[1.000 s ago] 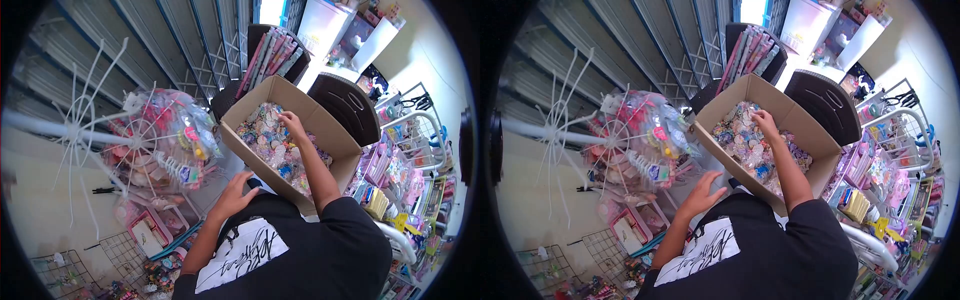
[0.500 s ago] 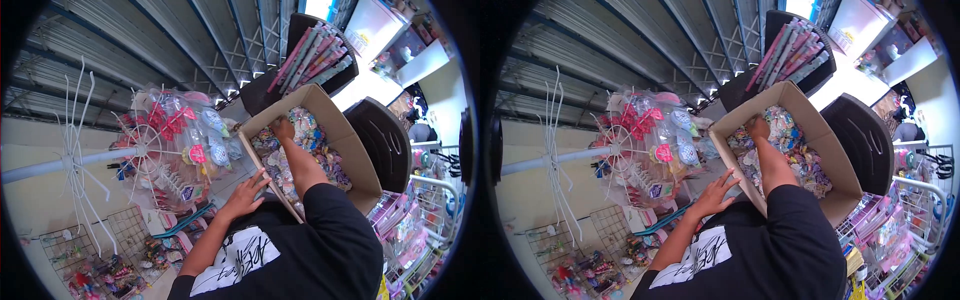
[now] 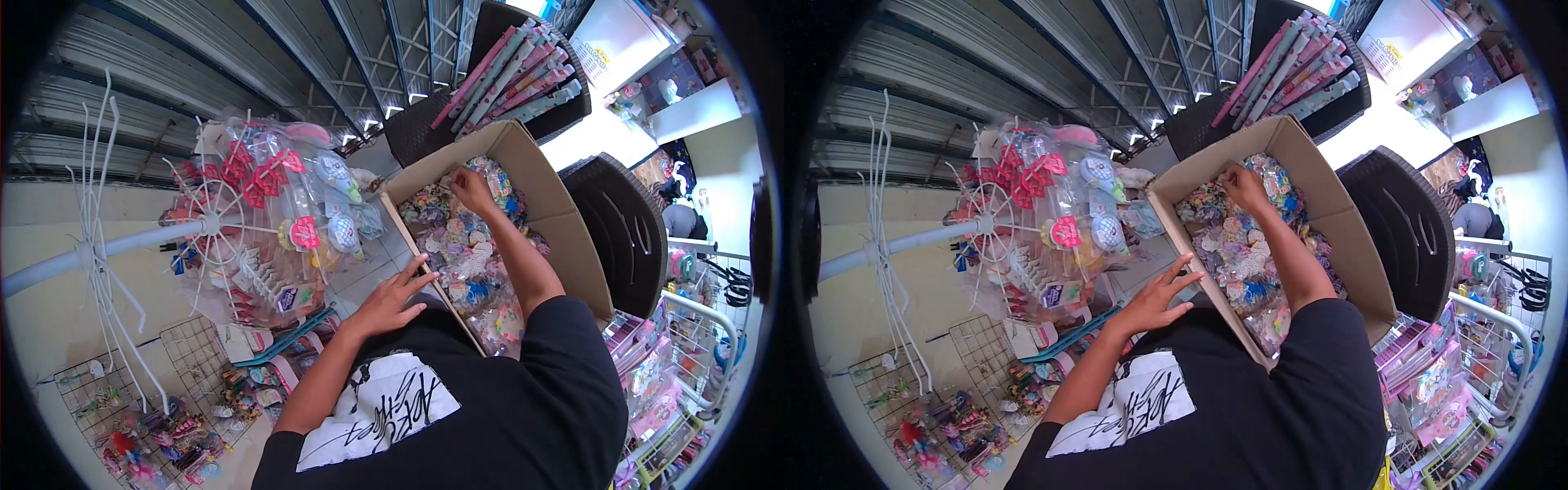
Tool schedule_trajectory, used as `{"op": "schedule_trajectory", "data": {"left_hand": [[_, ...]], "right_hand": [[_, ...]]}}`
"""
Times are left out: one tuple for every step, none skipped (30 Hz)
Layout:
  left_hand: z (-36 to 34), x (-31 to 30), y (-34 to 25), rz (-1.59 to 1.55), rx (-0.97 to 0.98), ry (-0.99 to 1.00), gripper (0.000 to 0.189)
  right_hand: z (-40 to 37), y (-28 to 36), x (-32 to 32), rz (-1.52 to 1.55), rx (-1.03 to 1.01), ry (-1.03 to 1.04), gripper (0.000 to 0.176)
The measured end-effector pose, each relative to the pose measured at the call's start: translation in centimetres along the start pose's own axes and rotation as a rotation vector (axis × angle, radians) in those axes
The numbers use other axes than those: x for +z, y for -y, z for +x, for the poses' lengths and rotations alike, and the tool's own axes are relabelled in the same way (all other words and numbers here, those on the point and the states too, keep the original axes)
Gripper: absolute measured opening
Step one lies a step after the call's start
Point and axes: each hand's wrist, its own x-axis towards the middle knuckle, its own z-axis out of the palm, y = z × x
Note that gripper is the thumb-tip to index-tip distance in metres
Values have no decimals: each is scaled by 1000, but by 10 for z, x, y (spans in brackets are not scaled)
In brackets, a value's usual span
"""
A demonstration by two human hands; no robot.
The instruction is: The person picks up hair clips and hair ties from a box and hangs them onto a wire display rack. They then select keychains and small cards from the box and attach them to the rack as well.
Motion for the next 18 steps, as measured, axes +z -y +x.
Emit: {"op": "schedule_trajectory", "data": {"left_hand": [[1,-3,-2,-10,1,3,63],[2,-5,-3,-56,-5,13,62],[2,-7,-5,-106,-14,21,60],[3,-11,-10,-132,-10,-16,54],[6,-13,-16,-142,-12,-15,54],[9,-15,-23,-162,-73,-197,53],[13,-16,-26,-174,-132,-379,51],[20,-16,-28,-12,-116,-517,50],[25,-18,-31,-8,-114,-514,50],[31,-19,-34,-195,-141,-507,43],[35,-21,-36,-384,-168,-497,37],[35,-22,-36,-383,-165,-497,37],[31,-22,-36,-627,-240,-382,29],[28,-22,-35,-865,-313,-261,22],[24,-21,-37,-860,-315,-263,22],[19,-22,-40,-849,-325,-277,20],[14,-23,-44,-836,-331,-290,20],[9,-25,-48,-801,-350,-296,23]], "right_hand": [[1,4,-7,157,83,105,20],[1,8,-14,386,32,198,18],[-5,29,-30,379,42,207,18],[-14,65,-53,517,59,323,15],[-21,98,-73,657,73,434,12],[-30,123,-87,657,81,439,12],[-39,145,-98,705,29,542,13],[-46,162,-104,752,-28,641,14],[-53,177,-105,755,-30,637,14],[-59,190,-105,777,-70,698,14],[-62,197,-103,797,-110,760,13],[-61,200,-101,844,-126,807,13],[-56,194,-101,843,-128,807,13],[-45,181,-100,873,-50,783,15],[-33,165,-98,905,26,758,17],[-15,139,-90,807,7,628,23],[5,90,-68,633,24,518,25],[21,40,-43,458,40,405,28]]}}
